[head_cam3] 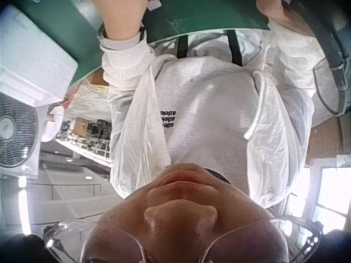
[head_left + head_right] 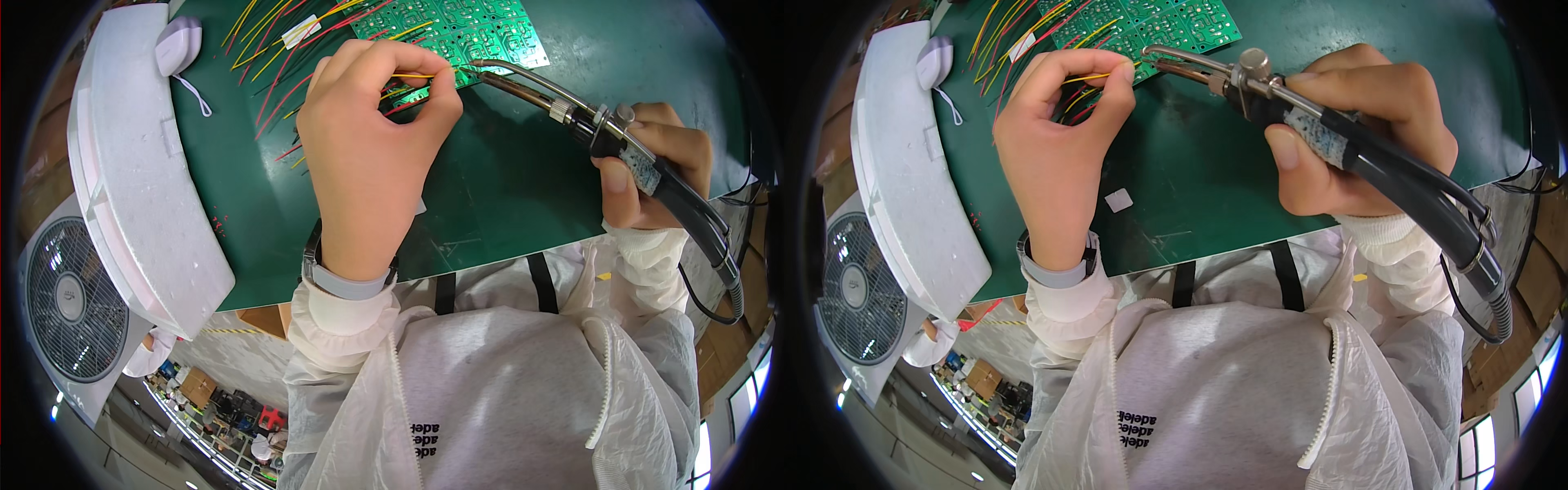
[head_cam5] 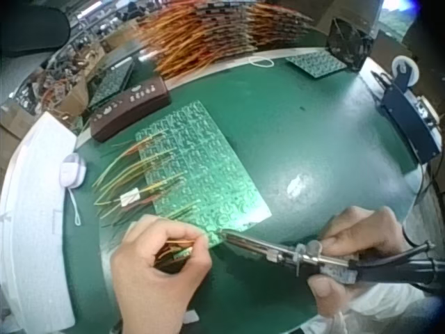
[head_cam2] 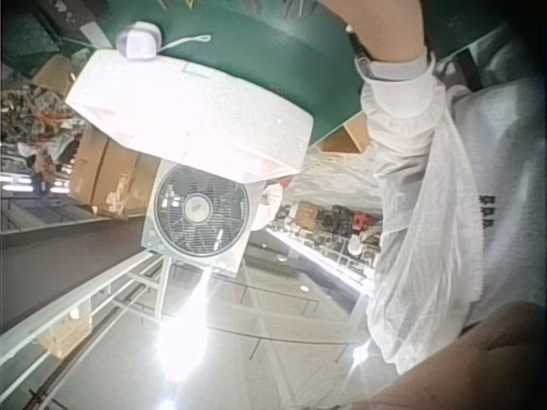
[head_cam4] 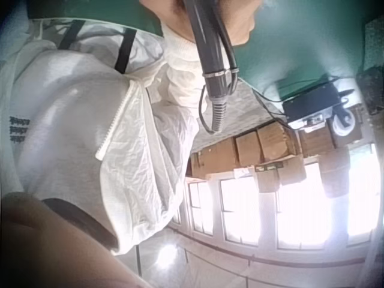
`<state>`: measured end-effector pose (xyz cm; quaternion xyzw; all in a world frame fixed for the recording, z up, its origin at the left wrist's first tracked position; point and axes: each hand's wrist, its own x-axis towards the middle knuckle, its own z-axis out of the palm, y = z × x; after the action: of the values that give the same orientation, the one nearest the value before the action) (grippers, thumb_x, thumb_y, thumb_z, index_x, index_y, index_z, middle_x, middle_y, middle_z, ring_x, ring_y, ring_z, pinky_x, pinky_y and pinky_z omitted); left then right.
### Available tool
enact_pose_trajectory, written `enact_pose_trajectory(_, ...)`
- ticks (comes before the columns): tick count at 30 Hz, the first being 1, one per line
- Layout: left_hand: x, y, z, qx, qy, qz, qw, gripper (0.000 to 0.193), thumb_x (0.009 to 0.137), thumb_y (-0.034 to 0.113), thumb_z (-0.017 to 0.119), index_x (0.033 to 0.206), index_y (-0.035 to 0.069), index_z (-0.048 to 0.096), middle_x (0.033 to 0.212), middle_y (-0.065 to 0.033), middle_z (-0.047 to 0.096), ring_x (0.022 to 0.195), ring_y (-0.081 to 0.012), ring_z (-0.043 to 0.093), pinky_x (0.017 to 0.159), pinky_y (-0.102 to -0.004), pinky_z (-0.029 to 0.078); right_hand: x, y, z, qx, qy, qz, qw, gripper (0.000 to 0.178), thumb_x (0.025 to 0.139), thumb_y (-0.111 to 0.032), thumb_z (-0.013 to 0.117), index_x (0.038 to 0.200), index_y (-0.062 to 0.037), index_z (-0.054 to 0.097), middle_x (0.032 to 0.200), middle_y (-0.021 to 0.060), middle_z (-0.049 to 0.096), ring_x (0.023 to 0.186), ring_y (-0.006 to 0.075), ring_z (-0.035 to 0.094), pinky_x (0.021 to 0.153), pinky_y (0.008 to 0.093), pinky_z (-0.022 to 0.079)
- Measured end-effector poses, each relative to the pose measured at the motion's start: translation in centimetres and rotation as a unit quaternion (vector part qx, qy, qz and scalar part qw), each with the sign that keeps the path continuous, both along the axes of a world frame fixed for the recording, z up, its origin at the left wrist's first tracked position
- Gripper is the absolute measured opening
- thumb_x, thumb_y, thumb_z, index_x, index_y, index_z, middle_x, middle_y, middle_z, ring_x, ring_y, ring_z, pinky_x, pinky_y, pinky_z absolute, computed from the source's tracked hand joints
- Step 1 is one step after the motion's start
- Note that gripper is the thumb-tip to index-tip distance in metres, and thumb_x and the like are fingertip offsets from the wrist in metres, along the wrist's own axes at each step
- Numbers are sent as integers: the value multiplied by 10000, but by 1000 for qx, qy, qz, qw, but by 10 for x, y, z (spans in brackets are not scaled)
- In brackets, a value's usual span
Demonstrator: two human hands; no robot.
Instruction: The person retrieves wires from a foam container and solders them onto a circuit board using a soldering iron.
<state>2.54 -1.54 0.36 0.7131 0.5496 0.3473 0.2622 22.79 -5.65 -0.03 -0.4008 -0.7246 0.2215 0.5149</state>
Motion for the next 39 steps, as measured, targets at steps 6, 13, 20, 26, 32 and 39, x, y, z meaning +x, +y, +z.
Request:
enact_pose_trajectory(6,0,0,0,4,0,2,1000,72,709,25,637,762,-4,597,717,-15,564,649,-59,516,613,-180,413,2,0,-5,32,61,-17,997,337,682,-103,695,867,47,456,674,152,569,532,138,546,498,209,434)
enact_pose_trajectory(13,1,-2,-2,1,-2,5,1000,72,709,23,634,763,-5,594,717,-15,561,650,-61,516,620,-180,411,2,-1,-5,23,43,-14,999,338,690,-109,689,866,46,446,674,152,567,538,135,541,500,210,432)
enact_pose_trajectory(20,1,0,-1,-6,-1,8,1000,71,713,27,634,758,-7,591,719,-11,557,661,-59,515,630,-178,412,4,8,-9,65,64,-52,995,355,690,-107,708,885,45,454,697,146,577,552,120,536,511,206,429)
enact_pose_trajectory(26,4,-2,4,101,84,6,991,80,676,14,643,743,28,601,702,-32,549,623,-105,498,556,-216,395,-2,9,-11,76,77,-166,980,312,736,-87,674,950,42,487,671,105,568,497,110,507,489,206,414)
enact_pose_trajectory(32,-1,-12,-2,195,131,14,972,101,681,64,643,775,69,606,770,-43,533,700,-190,496,617,-279,385,-6,11,-13,67,92,-241,964,297,693,-89,727,888,10,525,712,40,587,542,34,474,488,152,368)
enact_pose_trajectory(39,-8,-77,13,219,153,42,963,272,709,77,623,971,110,556,1044,-39,458,925,-210,447,800,-367,321,1,5,-21,75,165,-245,952,278,731,-117,697,907,-6,512,673,-17,521,526,11,386,477,135,312)
